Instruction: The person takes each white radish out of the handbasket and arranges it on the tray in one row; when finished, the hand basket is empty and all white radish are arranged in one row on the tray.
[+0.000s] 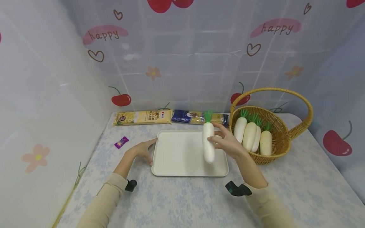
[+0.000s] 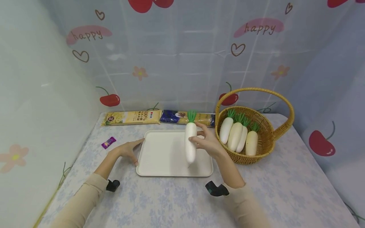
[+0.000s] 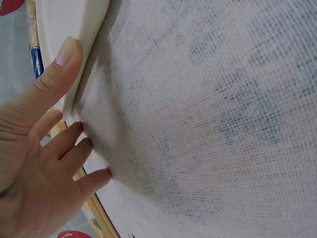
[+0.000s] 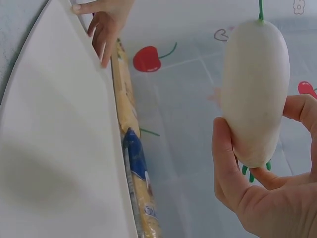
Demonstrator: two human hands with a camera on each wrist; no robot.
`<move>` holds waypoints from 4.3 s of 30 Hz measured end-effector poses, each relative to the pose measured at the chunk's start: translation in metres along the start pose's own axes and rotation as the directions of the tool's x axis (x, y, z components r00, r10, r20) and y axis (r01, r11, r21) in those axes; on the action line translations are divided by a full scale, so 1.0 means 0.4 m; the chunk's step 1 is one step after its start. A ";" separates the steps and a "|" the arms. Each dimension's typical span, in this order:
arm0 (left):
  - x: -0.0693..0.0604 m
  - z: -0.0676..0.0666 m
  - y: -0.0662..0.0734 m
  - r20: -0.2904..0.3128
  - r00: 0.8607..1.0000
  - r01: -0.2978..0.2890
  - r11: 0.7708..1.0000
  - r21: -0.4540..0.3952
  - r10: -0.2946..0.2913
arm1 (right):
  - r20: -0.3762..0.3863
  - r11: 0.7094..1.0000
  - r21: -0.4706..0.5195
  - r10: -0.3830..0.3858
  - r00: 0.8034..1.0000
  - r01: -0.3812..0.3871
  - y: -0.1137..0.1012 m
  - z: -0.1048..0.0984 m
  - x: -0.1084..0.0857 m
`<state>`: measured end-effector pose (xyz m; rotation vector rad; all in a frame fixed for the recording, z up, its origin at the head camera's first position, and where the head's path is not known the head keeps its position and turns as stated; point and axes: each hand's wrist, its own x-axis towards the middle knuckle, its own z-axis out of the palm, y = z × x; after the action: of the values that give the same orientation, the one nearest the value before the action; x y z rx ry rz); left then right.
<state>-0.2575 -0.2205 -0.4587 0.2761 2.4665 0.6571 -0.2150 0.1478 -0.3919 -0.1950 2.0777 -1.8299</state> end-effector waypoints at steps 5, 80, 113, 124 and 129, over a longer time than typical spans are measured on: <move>0.002 0.000 0.000 0.000 1.000 0.002 1.000 0.006 -0.002 | 0.019 1.000 0.025 -0.008 1.000 0.007 -0.004 0.027 0.021; 0.002 -0.001 0.003 0.005 1.000 -0.007 0.999 0.031 0.006 | -0.126 0.914 -0.400 0.025 0.992 -0.074 0.140 0.378 0.213; -0.005 -0.003 0.001 0.001 1.000 -0.015 1.000 0.020 0.015 | 0.003 0.880 -0.474 -0.012 1.000 0.012 0.126 0.396 0.204; -0.002 -0.003 0.001 0.005 1.000 -0.016 1.000 0.022 0.016 | 0.016 0.804 -0.593 -0.036 0.999 0.038 0.120 0.396 0.207; -0.005 -0.001 0.002 0.008 1.000 -0.009 1.000 0.019 0.009 | 0.009 0.776 -0.631 -0.027 1.000 0.027 0.119 0.389 0.199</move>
<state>-0.2559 -0.2207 -0.4571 0.2967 2.4664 0.6347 -0.2264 -0.0166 -0.4672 -0.3940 2.6297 -1.0613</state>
